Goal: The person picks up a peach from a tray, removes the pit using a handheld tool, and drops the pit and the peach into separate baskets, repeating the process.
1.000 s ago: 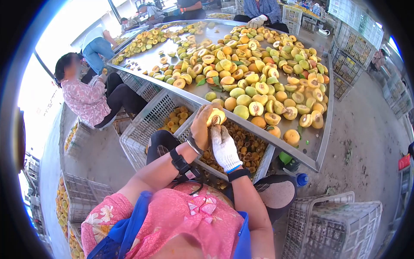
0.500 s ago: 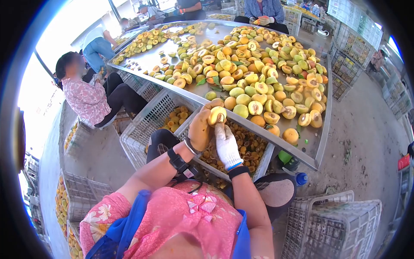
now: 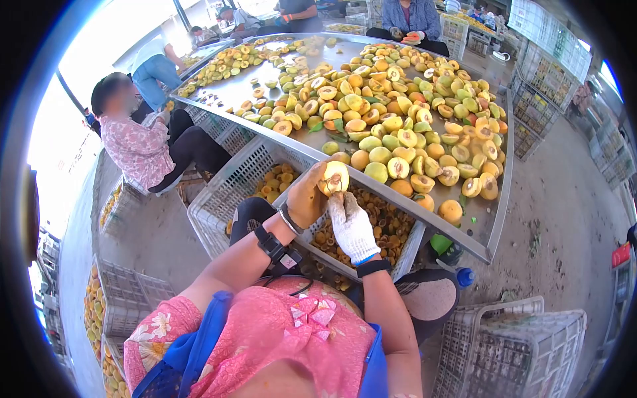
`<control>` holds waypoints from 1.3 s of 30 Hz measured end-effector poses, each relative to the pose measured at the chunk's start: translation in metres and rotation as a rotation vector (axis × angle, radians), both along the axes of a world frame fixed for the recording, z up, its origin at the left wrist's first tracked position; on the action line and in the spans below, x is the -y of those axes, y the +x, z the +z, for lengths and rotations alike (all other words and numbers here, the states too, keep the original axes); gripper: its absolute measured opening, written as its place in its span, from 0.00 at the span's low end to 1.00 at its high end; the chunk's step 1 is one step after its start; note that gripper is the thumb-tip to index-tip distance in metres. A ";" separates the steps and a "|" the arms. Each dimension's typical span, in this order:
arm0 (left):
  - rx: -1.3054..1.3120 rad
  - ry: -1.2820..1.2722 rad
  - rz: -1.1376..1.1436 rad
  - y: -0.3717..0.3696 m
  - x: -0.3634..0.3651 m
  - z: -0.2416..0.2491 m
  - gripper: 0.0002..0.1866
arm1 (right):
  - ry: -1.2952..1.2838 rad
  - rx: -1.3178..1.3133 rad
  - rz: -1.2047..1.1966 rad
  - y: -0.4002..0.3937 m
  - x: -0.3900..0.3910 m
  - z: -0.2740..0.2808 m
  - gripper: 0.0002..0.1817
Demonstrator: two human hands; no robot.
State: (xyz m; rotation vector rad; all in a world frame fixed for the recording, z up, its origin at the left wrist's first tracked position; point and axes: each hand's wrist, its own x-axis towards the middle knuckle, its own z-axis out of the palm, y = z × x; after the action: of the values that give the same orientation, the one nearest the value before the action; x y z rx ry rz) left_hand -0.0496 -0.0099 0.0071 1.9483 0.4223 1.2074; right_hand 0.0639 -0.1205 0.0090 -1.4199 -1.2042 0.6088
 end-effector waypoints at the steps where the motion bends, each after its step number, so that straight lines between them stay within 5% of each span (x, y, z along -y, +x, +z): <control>1: -0.031 0.066 0.032 -0.001 -0.001 -0.002 0.26 | -0.020 -0.001 0.007 0.000 0.000 0.000 0.21; 13: -0.276 0.444 0.306 -0.008 -0.002 -0.013 0.33 | -0.080 0.145 0.021 0.001 0.004 0.008 0.22; 16: -0.362 0.285 0.254 -0.007 0.000 -0.007 0.29 | -0.086 0.244 0.036 0.004 0.004 0.002 0.22; 18: -0.189 0.111 0.088 -0.005 0.001 -0.002 0.27 | -0.226 0.206 0.026 0.002 0.004 0.006 0.22; 22: -0.284 0.277 -0.056 -0.014 -0.012 0.017 0.21 | -0.159 0.356 0.081 0.004 0.001 -0.019 0.20; 25: -0.329 -0.970 -0.349 -0.009 -0.033 0.022 0.22 | -0.214 0.267 0.072 -0.005 0.005 -0.008 0.20; 26: -0.497 -0.802 -0.270 -0.009 -0.037 0.025 0.29 | -0.194 0.247 0.078 -0.007 0.004 -0.012 0.21; 29: -0.356 -0.809 -0.277 -0.023 -0.034 0.030 0.32 | -0.121 0.042 0.055 -0.009 0.002 -0.005 0.23; 33: 0.155 -0.516 -0.021 -0.002 -0.001 -0.010 0.29 | 0.018 -0.170 0.059 -0.013 -0.012 -0.028 0.23; 34: 0.219 -0.479 -0.034 0.002 0.004 -0.009 0.24 | -0.159 -0.450 0.143 -0.016 -0.005 -0.013 0.22; 39: 0.289 -0.277 0.103 0.019 0.016 -0.004 0.20 | -0.301 -0.658 0.247 -0.009 0.000 -0.004 0.22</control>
State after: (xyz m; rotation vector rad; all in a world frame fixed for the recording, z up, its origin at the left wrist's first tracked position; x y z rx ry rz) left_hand -0.0303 -0.0260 0.0035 1.5068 0.5120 1.3925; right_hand 0.0545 -0.1205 0.0048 -1.1685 -0.7746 1.3539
